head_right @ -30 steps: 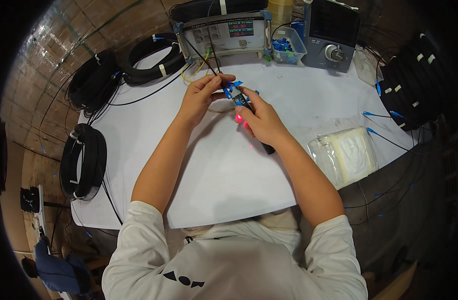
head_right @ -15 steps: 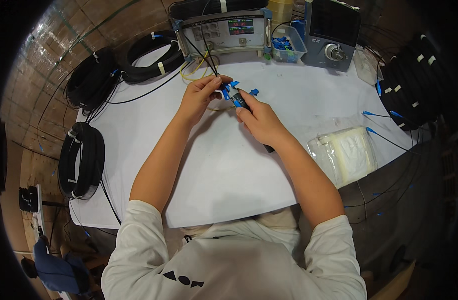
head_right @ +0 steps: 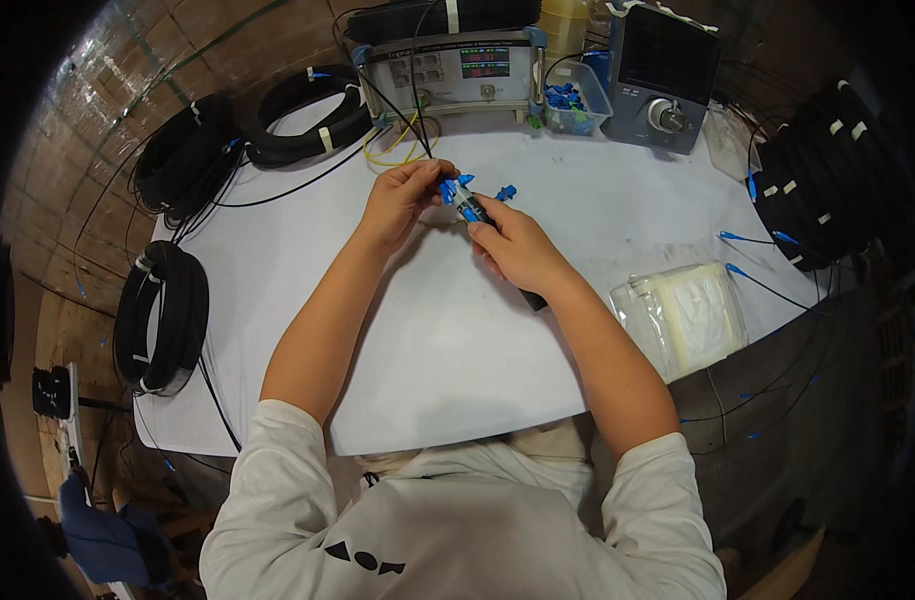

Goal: Stripping outer insulation from a cable and testing it using a laser fault locator.

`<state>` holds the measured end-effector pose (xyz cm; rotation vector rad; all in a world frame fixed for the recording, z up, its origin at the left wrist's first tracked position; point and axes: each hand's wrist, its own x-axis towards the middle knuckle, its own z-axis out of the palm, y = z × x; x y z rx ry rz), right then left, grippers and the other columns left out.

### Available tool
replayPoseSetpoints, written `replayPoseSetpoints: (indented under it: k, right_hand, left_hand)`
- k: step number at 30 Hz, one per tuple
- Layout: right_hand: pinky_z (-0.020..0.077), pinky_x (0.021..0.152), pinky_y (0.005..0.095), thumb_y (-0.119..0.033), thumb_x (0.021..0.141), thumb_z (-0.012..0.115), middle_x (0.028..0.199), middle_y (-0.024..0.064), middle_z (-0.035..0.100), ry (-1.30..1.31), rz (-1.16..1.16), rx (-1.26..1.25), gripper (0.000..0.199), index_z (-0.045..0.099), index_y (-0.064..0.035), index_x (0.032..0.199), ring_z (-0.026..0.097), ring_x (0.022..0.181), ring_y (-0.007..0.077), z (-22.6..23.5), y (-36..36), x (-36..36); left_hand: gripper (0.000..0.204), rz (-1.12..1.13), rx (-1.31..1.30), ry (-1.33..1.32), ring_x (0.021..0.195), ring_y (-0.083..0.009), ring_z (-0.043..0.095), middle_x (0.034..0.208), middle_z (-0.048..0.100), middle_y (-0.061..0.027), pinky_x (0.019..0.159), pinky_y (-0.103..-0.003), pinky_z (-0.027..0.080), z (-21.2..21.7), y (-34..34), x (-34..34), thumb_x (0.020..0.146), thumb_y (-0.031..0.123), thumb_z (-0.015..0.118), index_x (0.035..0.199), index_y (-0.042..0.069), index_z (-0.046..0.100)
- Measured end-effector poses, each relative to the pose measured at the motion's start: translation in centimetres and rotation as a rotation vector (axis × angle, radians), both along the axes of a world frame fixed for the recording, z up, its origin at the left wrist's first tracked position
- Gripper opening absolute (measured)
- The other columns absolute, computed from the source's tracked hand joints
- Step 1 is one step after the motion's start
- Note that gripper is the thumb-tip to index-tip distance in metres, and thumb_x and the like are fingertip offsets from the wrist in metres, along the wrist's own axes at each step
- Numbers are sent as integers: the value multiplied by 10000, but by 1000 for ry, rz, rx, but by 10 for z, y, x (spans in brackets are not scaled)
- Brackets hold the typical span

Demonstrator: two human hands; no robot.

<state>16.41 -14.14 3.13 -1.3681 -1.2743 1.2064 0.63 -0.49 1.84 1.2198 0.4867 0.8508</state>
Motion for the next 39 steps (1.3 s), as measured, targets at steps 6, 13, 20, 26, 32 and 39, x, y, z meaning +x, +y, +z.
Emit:
replayPoseSetpoints:
  k: [6, 13, 20, 26, 32, 39]
  right_hand:
    - [393, 469, 227, -161, 984, 502, 766, 6, 552, -329, -16, 50, 388, 494, -63, 1360, 476, 550, 71, -3, -4, 3]
    - [402, 469, 225, -158, 984, 495, 792, 24, 571, 87, 40, 12, 323, 516, -20, 1275, 486, 549, 70, 5, -4, -3]
    - [407, 472, 232, -156, 988, 486, 800, 30, 576, 144, 42, 33, 382, 477, -19, 1345, 487, 547, 71, 2, -2, -3]
    - [399, 472, 224, -149, 998, 469, 807, 28, 573, 138, 38, 27, 376, 472, -20, 1351, 487, 553, 67, 2, -3, -3]
    - [396, 467, 221, -139, 990, 471, 806, 28, 572, 115, 55, 13, 360, 493, -16, 1328, 489, 553, 65, 3, -4, -3]
    - [369, 435, 225, -137, 969, 457, 799, 26, 552, 152, 56, -46, 287, 530, -20, 1221, 455, 503, 66, 5, -4, -6]
  left_hand:
    - [260, 226, -91, -112, 729, -60, 579, 895, 675, -15, 667, -194, 483, -12, 26, -11, 962, 245, 628, 1036, 5, 697]
    - [273, 87, -173, -154, 751, -99, 650, 991, 676, -72, 681, -174, 568, 1, 11, -16, 976, 201, 604, 1097, -38, 654]
    - [292, -11, -218, -135, 828, -116, 661, 1016, 658, -91, 760, -204, 593, 1, 5, -13, 989, 192, 577, 1130, -59, 631]
    - [297, -15, -200, -129, 811, -113, 664, 999, 664, -83, 743, -206, 592, 4, 0, -11, 990, 201, 577, 1125, -58, 631]
    - [291, -57, -139, -78, 804, -100, 662, 987, 667, -78, 709, -200, 578, 3, 0, -14, 987, 213, 586, 1117, -42, 643]
    - [277, -103, -137, -55, 755, -81, 636, 952, 666, -57, 667, -196, 552, 5, 1, -17, 985, 216, 589, 1104, -25, 655]
